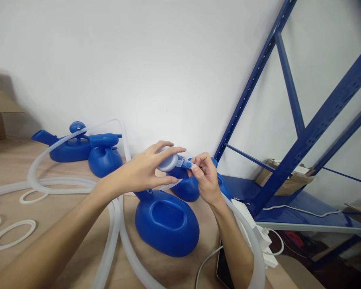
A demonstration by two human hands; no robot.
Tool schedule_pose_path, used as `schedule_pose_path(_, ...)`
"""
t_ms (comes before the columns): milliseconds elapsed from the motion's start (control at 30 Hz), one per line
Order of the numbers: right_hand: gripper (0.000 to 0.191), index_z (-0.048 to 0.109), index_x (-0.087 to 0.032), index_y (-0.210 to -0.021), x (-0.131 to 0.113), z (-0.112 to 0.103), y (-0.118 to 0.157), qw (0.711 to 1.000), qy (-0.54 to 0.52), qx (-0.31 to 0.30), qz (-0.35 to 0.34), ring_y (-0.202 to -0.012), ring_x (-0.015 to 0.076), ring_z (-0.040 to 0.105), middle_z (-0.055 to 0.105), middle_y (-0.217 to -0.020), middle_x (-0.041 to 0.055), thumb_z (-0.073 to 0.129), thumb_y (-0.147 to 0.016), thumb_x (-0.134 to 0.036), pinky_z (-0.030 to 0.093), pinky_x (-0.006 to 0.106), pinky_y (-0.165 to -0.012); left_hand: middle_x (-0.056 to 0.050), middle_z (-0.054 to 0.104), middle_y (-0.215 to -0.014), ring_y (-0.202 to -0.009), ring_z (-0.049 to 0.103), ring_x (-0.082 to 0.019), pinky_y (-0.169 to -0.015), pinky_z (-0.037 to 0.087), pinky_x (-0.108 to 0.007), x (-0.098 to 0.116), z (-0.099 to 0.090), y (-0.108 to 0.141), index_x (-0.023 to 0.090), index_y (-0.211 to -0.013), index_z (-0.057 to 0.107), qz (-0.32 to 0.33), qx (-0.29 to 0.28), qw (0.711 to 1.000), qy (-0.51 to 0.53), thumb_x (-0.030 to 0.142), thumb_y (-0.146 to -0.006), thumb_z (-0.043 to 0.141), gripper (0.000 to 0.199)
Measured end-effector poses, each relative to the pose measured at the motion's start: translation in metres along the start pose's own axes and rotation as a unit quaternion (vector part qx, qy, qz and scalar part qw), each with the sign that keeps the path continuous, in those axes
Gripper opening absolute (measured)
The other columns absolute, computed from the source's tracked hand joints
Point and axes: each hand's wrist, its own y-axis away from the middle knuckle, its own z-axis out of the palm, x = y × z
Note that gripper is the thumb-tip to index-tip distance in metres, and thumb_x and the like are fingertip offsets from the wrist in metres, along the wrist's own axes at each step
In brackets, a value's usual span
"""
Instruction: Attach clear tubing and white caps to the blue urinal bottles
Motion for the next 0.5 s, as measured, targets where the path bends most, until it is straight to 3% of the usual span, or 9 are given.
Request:
schedule_pose_path(67, 0.014, 0.049, -0.027, -0.102, -0.005, -0.004, -0.001, 1.000, 0.006, -0.028, 0.010, -0.073, 0.0154, 0.060, 0.058, -0.084, -0.0028, 0.054, -0.103, -0.041, 0.049, 0.031, -0.073, -0.009, 0.058, -0.145, -0.120, 0.065, -0.026, -0.093, 0.057, -0.036, -0.002, -0.007, 0.002, 0.033, -0.152, 0.048, -0.003, -0.023, 1.000, 0.005, 0.043, -0.094, 0.071, 0.064)
schedule_pose_path(133, 0.026, 0.051, -0.029, -0.121, -0.010, -0.007, -0.002, 0.995, 0.060, -0.073, 0.017, -0.091, 0.0205, 0.067, 0.065, -0.100, 0.0022, 0.058, -0.102, -0.045, 0.053, 0.039, -0.088, -0.009, 0.063, -0.137, -0.119, 0.065, -0.026, -0.093, 0.057, -0.036, -0.004, -0.013, 0.002, 0.028, -0.145, 0.054, -0.001, -0.005, 1.000, -0.007, 0.038, -0.095, 0.069, 0.053)
schedule_pose_path(200, 0.058, 0.042, -0.031, -0.144, -0.013, -0.011, -0.002, 0.983, 0.130, -0.126, 0.029, -0.118, 0.0263, 0.063, 0.063, -0.127, 0.0087, 0.068, -0.096, -0.050, 0.049, 0.047, -0.106, -0.009, 0.064, -0.134, -0.118, 0.065, -0.027, -0.095, 0.056, -0.037, -0.005, -0.020, 0.003, 0.025, -0.135, 0.058, 0.006, 0.008, 1.000, -0.028, 0.033, -0.096, 0.065, 0.041)
schedule_pose_path(300, 0.110, 0.020, -0.030, -0.163, -0.011, -0.020, -0.002, 0.955, 0.208, -0.198, 0.078, -0.147, 0.0338, 0.042, 0.038, -0.159, 0.0152, 0.085, -0.078, -0.058, 0.038, 0.053, -0.121, -0.009, 0.064, -0.132, -0.116, 0.066, -0.027, -0.096, 0.055, -0.038, -0.005, -0.035, 0.005, 0.024, -0.125, 0.062, 0.013, 0.015, 0.998, -0.052, 0.029, -0.095, 0.062, 0.030)
schedule_pose_path(333, 0.122, 0.015, -0.029, -0.165, -0.009, -0.024, -0.003, 0.942, 0.220, -0.228, 0.115, -0.149, 0.0356, 0.039, 0.034, -0.162, 0.0164, 0.088, -0.072, -0.060, 0.038, 0.054, -0.121, -0.009, 0.064, -0.131, -0.117, 0.065, -0.027, -0.096, 0.055, -0.038, -0.004, -0.041, 0.007, 0.023, -0.123, 0.063, 0.012, 0.020, 0.998, -0.059, 0.029, -0.094, 0.062, 0.029)
schedule_pose_path(400, 0.133, 0.016, -0.027, -0.167, -0.008, -0.030, -0.003, 0.895, 0.219, -0.323, 0.216, -0.142, 0.0371, 0.049, 0.046, -0.154, 0.0169, 0.092, -0.064, -0.062, 0.045, 0.052, -0.115, -0.008, 0.064, -0.132, -0.118, 0.065, -0.027, -0.095, 0.056, -0.037, 0.001, -0.053, 0.013, 0.024, -0.119, 0.064, 0.013, 0.020, 0.997, -0.068, 0.029, -0.093, 0.064, 0.026)
schedule_pose_path(467, 0.118, 0.037, -0.028, -0.160, -0.008, -0.030, -0.004, 0.833, 0.197, -0.421, 0.301, -0.120, 0.0332, 0.065, 0.065, -0.132, 0.0108, 0.093, -0.062, -0.059, 0.054, 0.045, -0.103, -0.006, 0.062, -0.136, -0.118, 0.064, -0.026, -0.092, 0.056, -0.034, 0.012, -0.061, 0.021, 0.026, -0.116, 0.066, 0.035, -0.004, 0.997, -0.067, 0.024, -0.094, 0.062, 0.023)
schedule_pose_path(500, 0.102, 0.054, -0.029, -0.149, -0.008, -0.029, -0.004, 0.818, 0.192, -0.436, 0.322, -0.109, 0.0305, 0.070, 0.070, -0.120, 0.0068, 0.095, -0.060, -0.056, 0.057, 0.041, -0.097, -0.005, 0.061, -0.139, -0.118, 0.064, -0.025, -0.091, 0.056, -0.032, 0.019, -0.062, 0.025, 0.027, -0.115, 0.067, 0.052, -0.021, 0.996, -0.064, 0.020, -0.095, 0.059, 0.023)
